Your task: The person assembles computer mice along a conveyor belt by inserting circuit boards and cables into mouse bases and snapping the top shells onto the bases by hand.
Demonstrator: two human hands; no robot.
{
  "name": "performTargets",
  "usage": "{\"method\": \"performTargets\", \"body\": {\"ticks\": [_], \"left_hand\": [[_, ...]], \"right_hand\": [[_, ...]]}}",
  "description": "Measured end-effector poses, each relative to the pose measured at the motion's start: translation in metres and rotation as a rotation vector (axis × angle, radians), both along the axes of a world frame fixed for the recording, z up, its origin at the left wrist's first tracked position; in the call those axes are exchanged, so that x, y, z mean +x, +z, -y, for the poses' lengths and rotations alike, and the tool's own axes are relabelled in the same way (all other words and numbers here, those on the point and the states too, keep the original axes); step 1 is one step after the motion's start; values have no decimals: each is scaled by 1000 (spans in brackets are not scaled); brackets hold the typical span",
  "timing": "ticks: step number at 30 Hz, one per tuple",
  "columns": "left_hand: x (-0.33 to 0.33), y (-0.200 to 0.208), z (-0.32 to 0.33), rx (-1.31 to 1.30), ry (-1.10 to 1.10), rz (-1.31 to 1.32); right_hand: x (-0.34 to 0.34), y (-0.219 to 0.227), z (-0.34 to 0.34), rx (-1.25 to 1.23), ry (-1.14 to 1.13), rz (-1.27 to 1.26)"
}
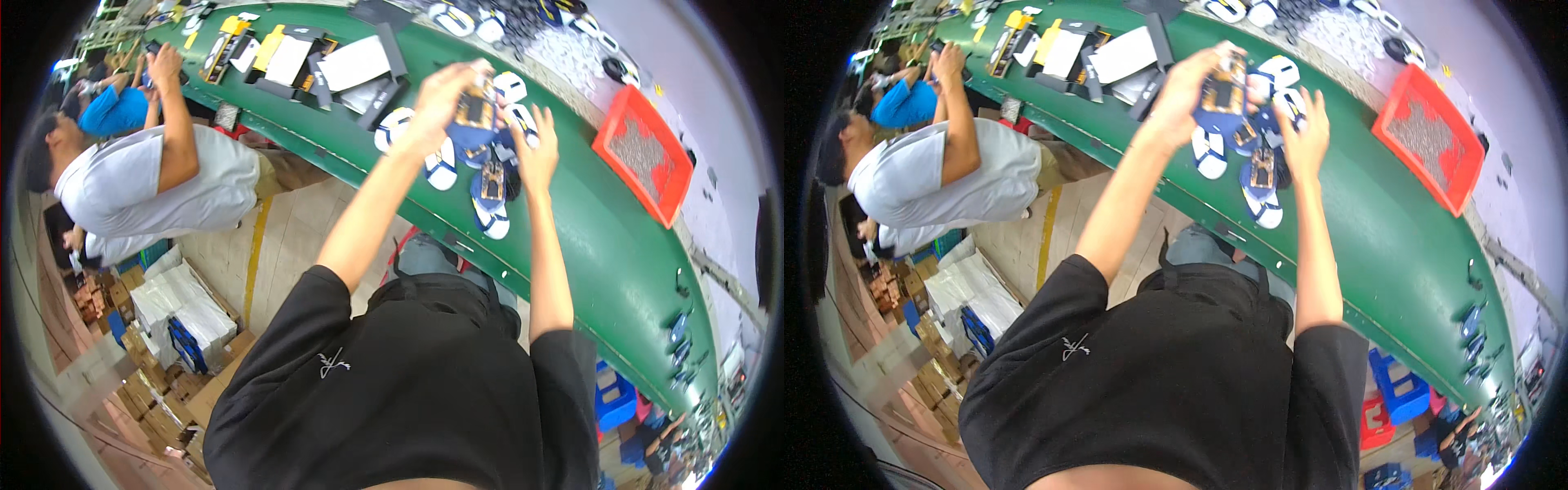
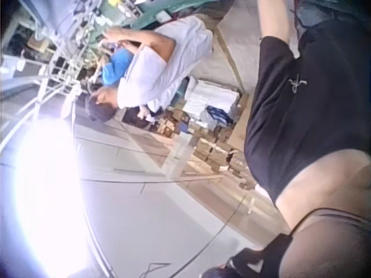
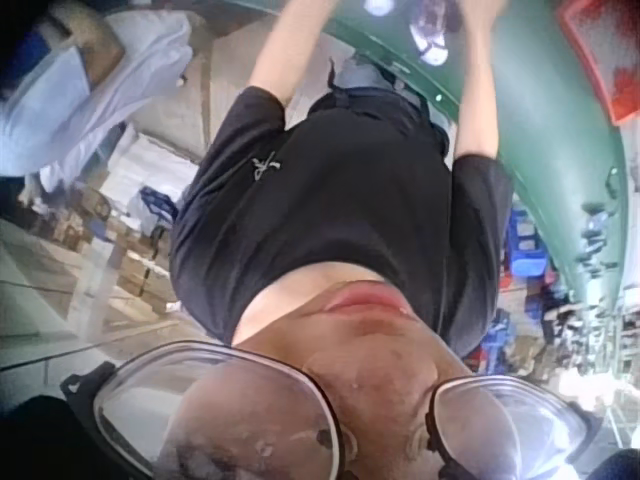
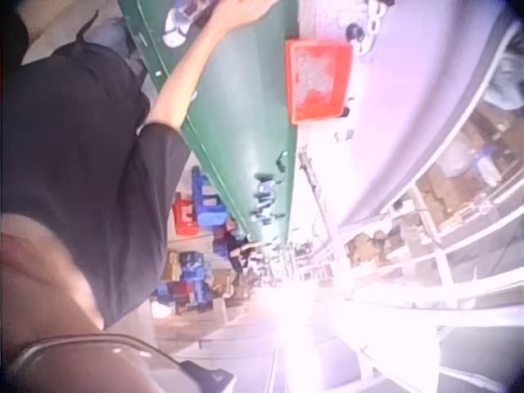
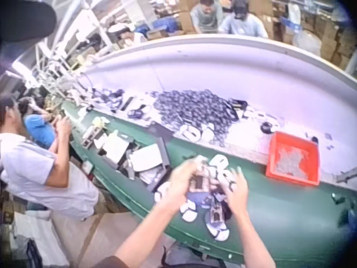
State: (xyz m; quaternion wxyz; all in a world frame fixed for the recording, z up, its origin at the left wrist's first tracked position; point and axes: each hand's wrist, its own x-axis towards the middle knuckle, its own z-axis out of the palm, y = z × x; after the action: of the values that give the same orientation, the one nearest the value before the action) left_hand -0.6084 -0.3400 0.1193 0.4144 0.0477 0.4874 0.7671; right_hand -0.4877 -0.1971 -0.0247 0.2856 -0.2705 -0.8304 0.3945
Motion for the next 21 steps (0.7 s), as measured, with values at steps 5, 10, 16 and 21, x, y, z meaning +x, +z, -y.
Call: {"method": "performTargets", "body": {"ticks": [5, 10, 16, 21], "left_hand": [[56, 22, -23, 171, 75, 99], [129, 32, -59, 150, 58, 25], [184, 36, -89, 145, -45, -119], [218, -10, -105, -100, -122, 118]], "right_hand": [[69, 142, 1, -940, 79, -37], [111, 172, 0, -906, 151, -100], [178, 191, -50, -1196, 132, -263], [221, 135, -57, -1013, -76, -123]]}}
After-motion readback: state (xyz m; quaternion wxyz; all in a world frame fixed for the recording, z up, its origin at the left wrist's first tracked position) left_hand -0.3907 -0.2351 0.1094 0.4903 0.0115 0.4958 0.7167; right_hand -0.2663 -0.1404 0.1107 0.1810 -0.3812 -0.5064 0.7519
